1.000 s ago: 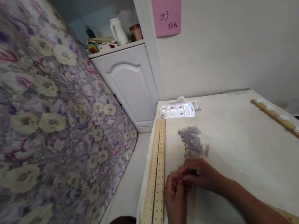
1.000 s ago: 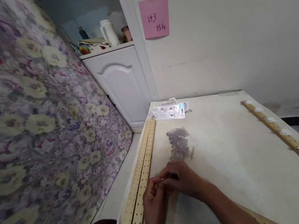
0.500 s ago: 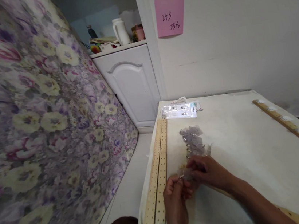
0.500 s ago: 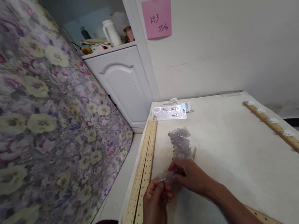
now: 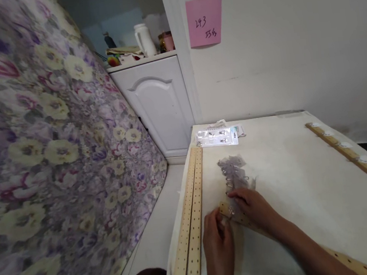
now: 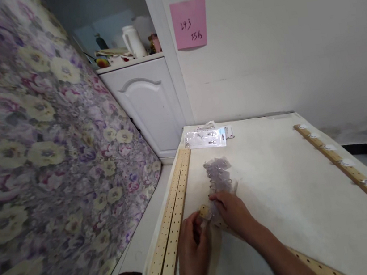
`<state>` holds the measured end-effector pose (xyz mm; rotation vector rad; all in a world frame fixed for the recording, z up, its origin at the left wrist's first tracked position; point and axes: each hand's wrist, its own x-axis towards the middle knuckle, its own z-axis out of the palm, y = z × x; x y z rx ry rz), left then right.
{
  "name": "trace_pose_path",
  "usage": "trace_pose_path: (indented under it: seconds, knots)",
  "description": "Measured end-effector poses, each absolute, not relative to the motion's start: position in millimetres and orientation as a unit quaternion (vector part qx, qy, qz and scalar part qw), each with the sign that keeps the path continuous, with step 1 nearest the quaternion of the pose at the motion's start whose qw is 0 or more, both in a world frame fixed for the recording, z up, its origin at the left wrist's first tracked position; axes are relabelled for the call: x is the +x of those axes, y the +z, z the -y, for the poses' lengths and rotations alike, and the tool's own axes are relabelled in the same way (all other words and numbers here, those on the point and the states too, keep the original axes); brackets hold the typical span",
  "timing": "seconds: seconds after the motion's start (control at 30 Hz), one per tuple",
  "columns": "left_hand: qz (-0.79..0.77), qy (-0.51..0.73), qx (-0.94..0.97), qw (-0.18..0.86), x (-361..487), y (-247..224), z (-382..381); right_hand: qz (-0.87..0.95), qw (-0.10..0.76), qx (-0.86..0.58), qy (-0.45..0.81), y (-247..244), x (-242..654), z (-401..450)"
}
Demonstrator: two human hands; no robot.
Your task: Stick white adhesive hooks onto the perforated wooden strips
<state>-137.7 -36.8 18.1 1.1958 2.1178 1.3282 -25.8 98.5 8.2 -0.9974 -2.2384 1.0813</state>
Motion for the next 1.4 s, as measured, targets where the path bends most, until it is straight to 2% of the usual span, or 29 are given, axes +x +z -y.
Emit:
trace_pose_path:
  seconds: [0.47,0.77,1.1,1.4]
  knots:
    - [-0.76,0.451,0.428,0.19,-139.6,12.4,28.5,0.78,0.237,-0.416,0.404,5.8,-36.5,-93.8]
    - [-0.76,0.445,0.429,0.202,-138.5,11.4,27.3,0.796,0.24,-0.421,0.362,6.7,-36.5,-91.8]
    - [-0.762,0.452,0.417,0.201,-139.8,14.6,22.7,0.798,0.268,-0.39,0.374,5.1,-38.2,-92.5]
    - [-0.763,0.448,0.423,0.194,-140.1,11.8,23.4,0.812,0.248,-0.388,0.359,3.5,-37.1,-89.8]
